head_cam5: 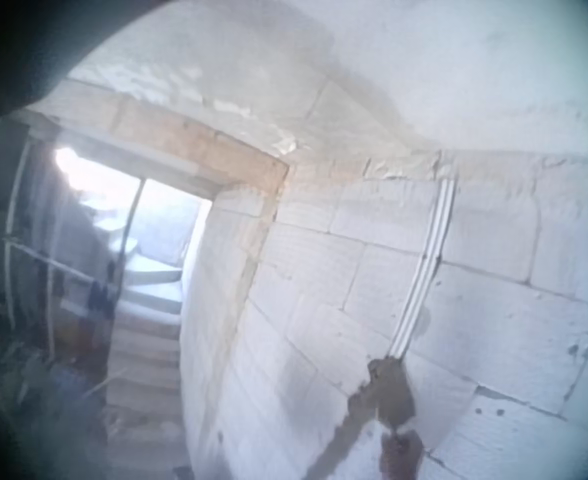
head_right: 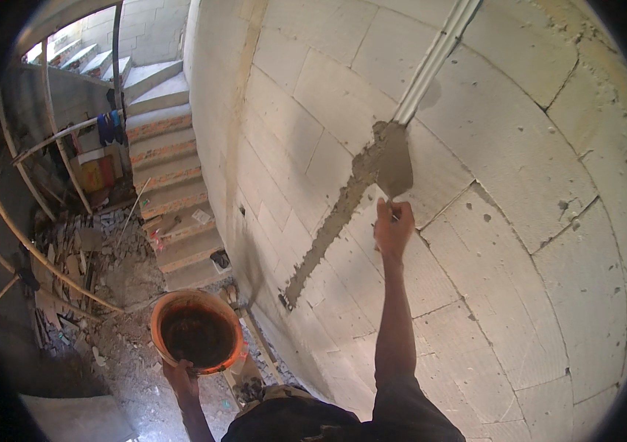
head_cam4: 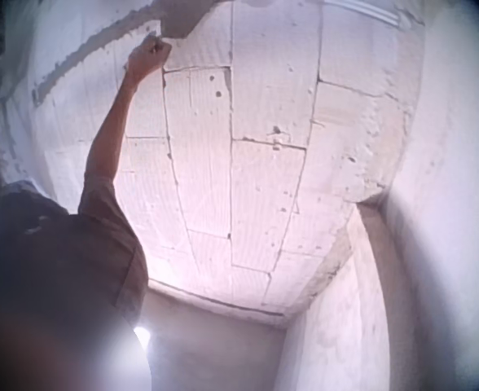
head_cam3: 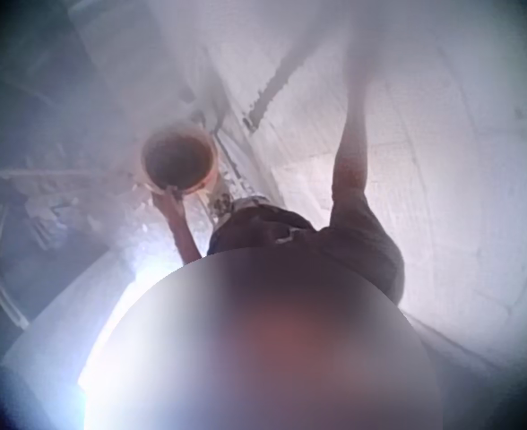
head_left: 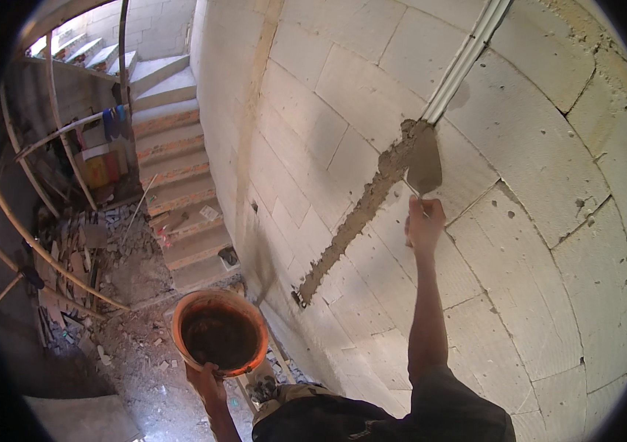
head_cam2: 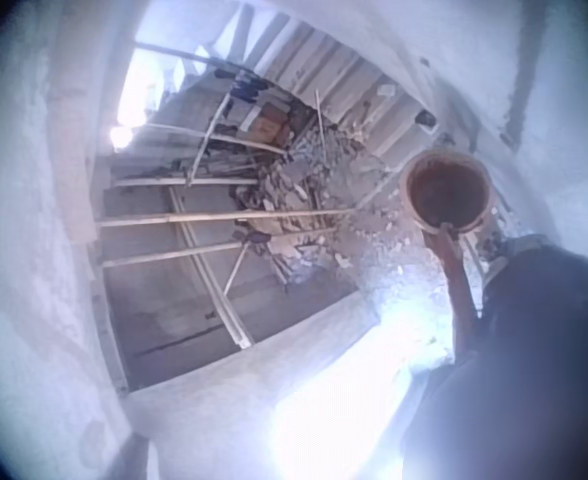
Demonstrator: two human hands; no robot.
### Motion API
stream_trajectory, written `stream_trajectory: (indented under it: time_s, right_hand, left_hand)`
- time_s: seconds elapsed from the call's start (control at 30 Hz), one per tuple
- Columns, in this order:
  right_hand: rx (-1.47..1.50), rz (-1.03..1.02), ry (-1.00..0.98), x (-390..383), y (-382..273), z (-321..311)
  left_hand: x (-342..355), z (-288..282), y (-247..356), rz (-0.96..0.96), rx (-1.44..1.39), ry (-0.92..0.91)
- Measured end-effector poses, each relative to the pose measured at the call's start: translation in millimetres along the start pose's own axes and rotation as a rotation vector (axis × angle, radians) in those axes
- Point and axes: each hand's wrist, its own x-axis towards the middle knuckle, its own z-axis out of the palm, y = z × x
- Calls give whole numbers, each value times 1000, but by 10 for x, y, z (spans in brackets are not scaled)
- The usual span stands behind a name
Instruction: The person applies plaster mixture from a bucket onto a wall joint using a trowel.
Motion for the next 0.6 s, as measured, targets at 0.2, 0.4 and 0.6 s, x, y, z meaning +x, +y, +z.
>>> stream_trajectory:
  time_s: [0.2, 0.4, 0.6]
  right_hand:
    - [-129, -83, 65, 166, 275, 549]
    - [-336, -144, 19, 26, 425, 338]
    - [-393, -108, 13, -275, 89, -46]
  left_hand:
    - [-74, -44, -24, -3, -24, 21]
    - [-22, -78, -101, 17, 13, 31]
    - [-49, 0, -135, 103, -104, 34]
